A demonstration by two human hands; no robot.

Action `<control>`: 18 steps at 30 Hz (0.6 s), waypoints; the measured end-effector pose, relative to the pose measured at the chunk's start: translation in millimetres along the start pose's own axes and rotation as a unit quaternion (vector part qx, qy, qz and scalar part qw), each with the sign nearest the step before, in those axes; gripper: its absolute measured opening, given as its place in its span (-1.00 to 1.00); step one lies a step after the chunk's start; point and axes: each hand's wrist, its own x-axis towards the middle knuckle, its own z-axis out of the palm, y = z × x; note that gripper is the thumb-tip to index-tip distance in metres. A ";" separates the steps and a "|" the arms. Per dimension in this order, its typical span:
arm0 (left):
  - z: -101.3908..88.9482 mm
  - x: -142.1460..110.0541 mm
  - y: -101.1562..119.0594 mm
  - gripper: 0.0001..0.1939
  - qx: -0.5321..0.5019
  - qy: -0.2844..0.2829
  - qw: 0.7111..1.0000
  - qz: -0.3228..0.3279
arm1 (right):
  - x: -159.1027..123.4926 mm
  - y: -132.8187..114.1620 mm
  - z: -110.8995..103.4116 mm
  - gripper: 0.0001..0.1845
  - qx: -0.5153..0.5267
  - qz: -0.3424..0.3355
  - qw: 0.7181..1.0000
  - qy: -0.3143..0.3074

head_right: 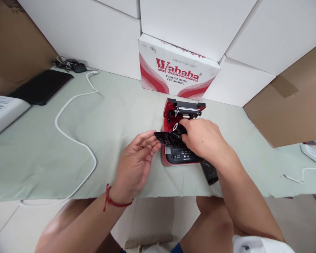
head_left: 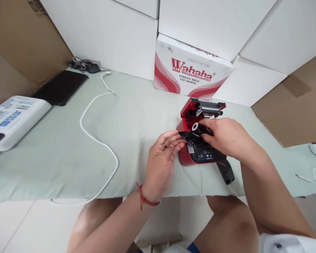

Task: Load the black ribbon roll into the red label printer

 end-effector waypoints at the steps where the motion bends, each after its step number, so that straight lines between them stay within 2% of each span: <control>1: 0.1 -3.3 -1.4 -0.63 0.046 -0.009 0.998 0.052 | 2.6 -0.1 -1.0 -0.59 -0.003 -0.005 1.000 -0.014; 3: 0.7 -10.1 -1.8 -0.51 0.166 -0.030 0.972 0.161 | 8.0 0.1 -1.1 -0.57 -0.005 -0.011 1.000 -0.029; 5: 1.3 -14.6 0.0 -0.42 0.285 -0.053 0.927 0.239 | 12.1 2.5 0.9 -0.54 0.008 -0.023 0.999 -0.027; 7: 1.6 -14.8 2.6 -0.37 0.360 -0.069 0.889 0.275 | 13.3 7.5 3.4 -0.55 0.038 -0.042 0.998 -0.016; 8: 1.5 -13.2 3.9 -0.35 0.378 -0.072 0.879 0.283 | 12.7 10.8 4.5 -0.55 0.059 -0.052 0.997 -0.011; 11: 1.5 -4.5 8.2 -0.27 0.390 -0.078 0.868 0.296 | 8.3 21.0 5.4 -0.57 0.138 -0.063 0.988 -0.012; 14: 3.7 1.9 10.8 -0.49 0.406 -0.102 0.843 0.336 | 4.5 26.7 4.1 -0.63 0.174 -0.059 0.983 -0.015; 16: 7.8 1.2 9.3 -0.65 0.411 -0.107 0.814 0.396 | 4.0 26.4 3.8 -0.66 0.156 -0.049 0.987 -0.012; 18: 13.8 -3.5 5.0 -0.72 0.409 -0.098 0.787 0.452 | 4.3 23.3 4.7 -0.67 0.128 -0.041 0.991 -0.010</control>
